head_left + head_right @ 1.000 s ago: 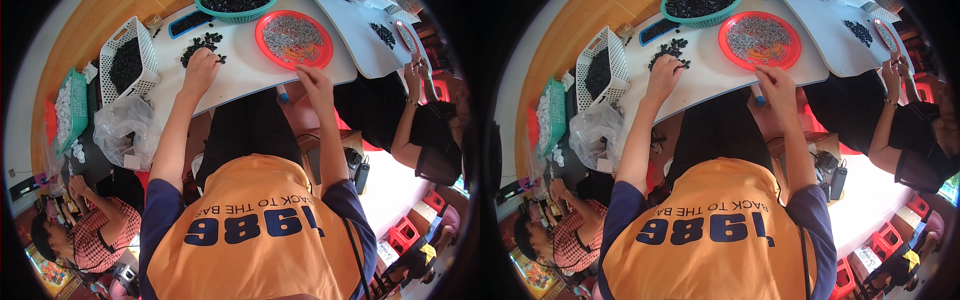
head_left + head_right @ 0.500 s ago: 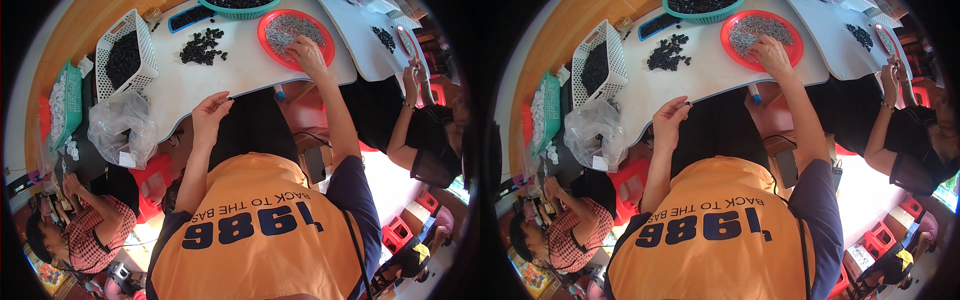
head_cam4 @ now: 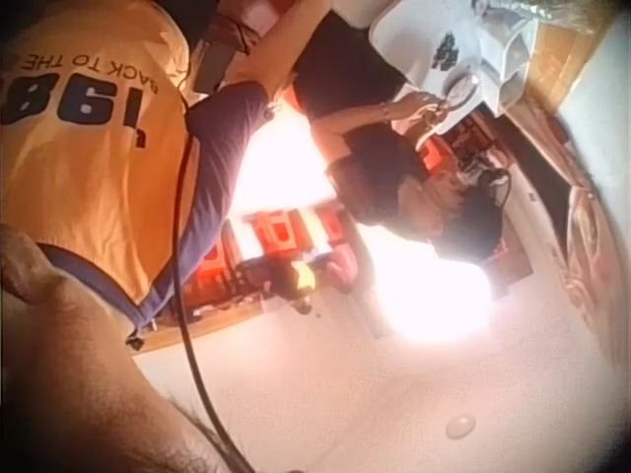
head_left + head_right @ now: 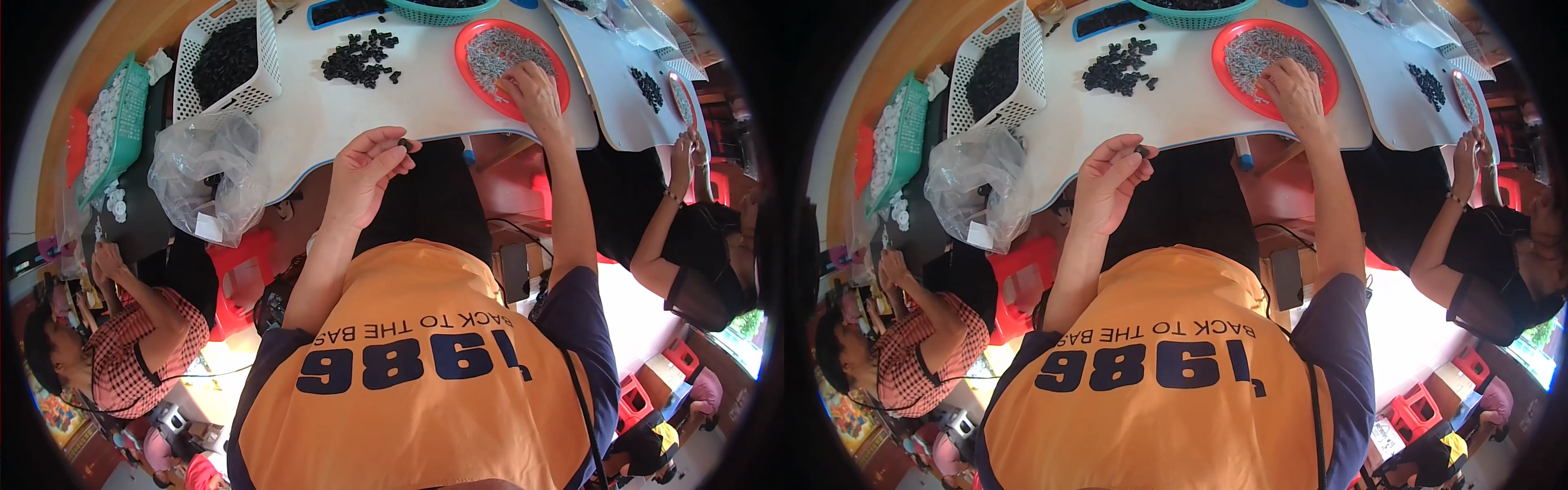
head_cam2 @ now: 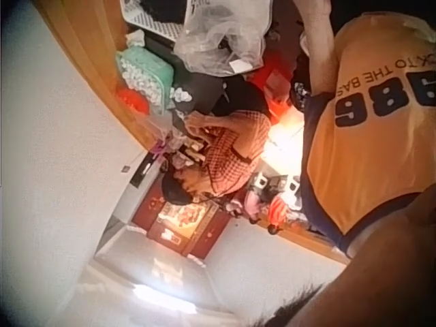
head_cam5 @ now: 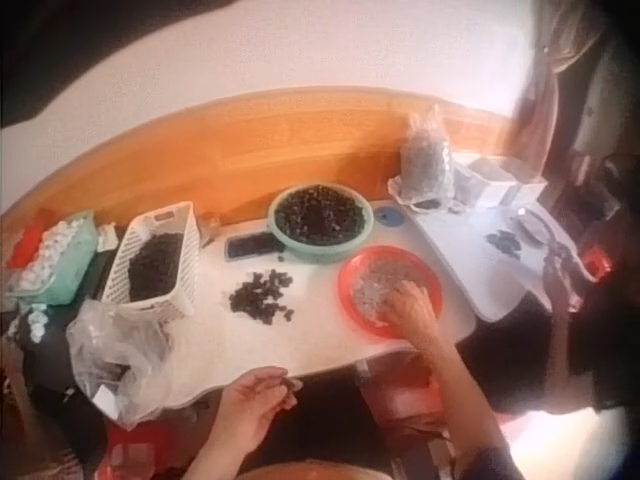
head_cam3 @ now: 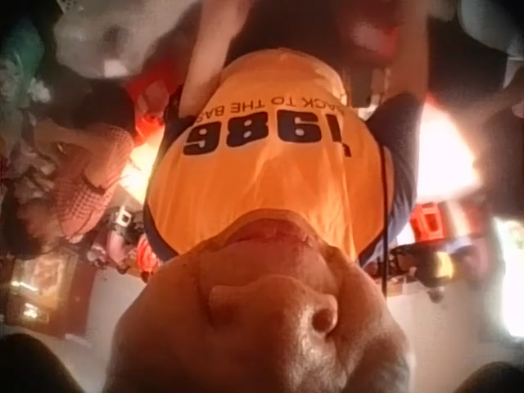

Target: The person repeatedly picks up small black plastic pieces and metal pins from the table and trays, then fits the pins into the plastic pieces by hand.

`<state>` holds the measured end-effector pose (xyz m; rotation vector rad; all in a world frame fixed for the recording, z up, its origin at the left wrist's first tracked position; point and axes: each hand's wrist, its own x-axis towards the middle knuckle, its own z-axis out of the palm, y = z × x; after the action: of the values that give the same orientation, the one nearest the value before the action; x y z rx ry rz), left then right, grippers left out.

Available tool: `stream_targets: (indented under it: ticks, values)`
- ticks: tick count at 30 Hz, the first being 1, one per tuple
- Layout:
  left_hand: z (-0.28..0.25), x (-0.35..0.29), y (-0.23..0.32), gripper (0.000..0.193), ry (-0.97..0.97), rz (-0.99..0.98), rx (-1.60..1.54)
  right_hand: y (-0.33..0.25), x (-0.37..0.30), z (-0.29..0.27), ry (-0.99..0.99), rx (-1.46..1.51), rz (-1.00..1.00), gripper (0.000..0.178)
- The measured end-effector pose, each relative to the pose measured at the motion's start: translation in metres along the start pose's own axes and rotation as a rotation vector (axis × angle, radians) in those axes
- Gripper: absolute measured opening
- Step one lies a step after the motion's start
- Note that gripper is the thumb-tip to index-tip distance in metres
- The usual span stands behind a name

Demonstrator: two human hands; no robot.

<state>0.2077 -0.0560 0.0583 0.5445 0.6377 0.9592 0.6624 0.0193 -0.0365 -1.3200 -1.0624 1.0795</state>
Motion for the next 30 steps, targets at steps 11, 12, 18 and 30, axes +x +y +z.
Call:
stream_targets:
  ticks: [11, 12, 18, 30]
  values:
    - [0.027, -0.023, -0.020, 0.035, 0.035, -0.049, -0.023, -0.034, -0.024, -0.028, 0.068, 0.463, 0.202, 0.020]
    - [0.023, -0.026, -0.020, 0.035, 0.044, -0.046, -0.022, -0.034, -0.028, -0.021, 0.062, 0.588, 0.222, 0.020]
    - [-0.005, -0.039, -0.007, 0.032, -0.036, -0.014, -0.015, -0.030, -0.056, 0.027, 0.009, 0.671, 0.221, 0.019]
    - [0.001, -0.044, -0.016, 0.033, -0.030, 0.021, 0.115, -0.097, -0.166, 0.158, -0.079, 0.374, 0.105, 0.035]
